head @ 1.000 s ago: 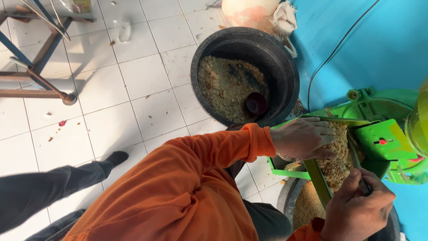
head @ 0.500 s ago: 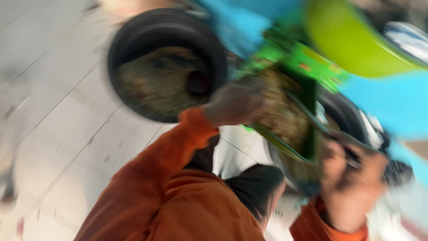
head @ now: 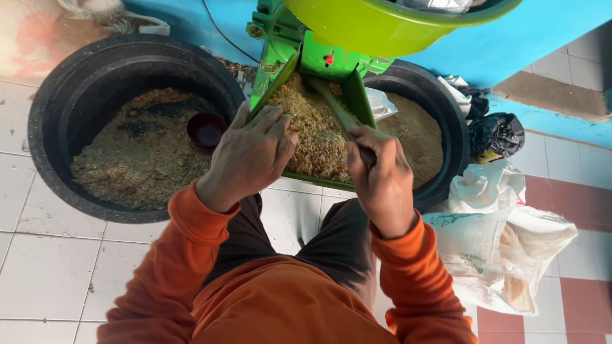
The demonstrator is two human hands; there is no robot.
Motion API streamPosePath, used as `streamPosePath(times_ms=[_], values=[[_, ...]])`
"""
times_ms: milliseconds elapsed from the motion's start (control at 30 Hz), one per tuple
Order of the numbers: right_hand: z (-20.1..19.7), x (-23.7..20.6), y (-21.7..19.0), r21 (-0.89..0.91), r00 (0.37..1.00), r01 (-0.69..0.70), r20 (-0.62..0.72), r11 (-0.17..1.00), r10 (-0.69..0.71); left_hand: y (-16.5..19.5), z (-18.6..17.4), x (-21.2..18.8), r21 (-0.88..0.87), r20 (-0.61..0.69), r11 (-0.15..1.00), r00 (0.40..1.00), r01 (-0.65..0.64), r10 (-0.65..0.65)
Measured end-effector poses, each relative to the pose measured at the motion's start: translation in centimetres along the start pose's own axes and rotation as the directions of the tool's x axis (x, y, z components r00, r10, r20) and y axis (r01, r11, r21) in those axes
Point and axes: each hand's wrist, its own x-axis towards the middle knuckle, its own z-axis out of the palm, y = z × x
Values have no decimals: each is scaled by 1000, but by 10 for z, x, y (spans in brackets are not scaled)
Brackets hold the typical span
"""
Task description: The person sits in front of a green grinding machine and uses a wooden stick to push material from the machine's collection tray into the hopper while ground material accumulates in a large basin. They stir the ground material in the basin, then lift the tray to empty the remaining material.
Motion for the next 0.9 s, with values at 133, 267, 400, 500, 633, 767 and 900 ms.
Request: streamPosePath(times_ms=[133, 267, 400, 500, 633, 767, 900], values=[[1, -2, -1, 76, 995, -69, -65, 995, 74, -18, 1, 22, 56, 26, 995, 997, -79, 78], [-1, 6, -3, 53, 995, -98, -19, 994, 99, -46, 15, 53, 164, 309, 975, 946, -151, 94], [-8, 19, 0, 111, 998, -56, 19, 992, 54, -64, 33, 76, 147, 461, 931, 856, -334, 234], [-27, 10, -2, 125, 992, -123, -18, 985, 126, -73, 44, 107, 77, 748, 965, 654, -252, 111], [-36, -5, 3, 173, 986, -155, -33, 973, 163, -75, 45, 123, 96, 779, 945, 615, -313, 124], [-27, -2, 5, 134, 991, -127, 65, 983, 119, -67, 27, 87, 79, 567, 990, 822, -114, 50], [-18, 3, 0, 123, 994, -90, -42, 988, 96, -39, 6, 42, 22, 381, 999, 924, -41, 29]])
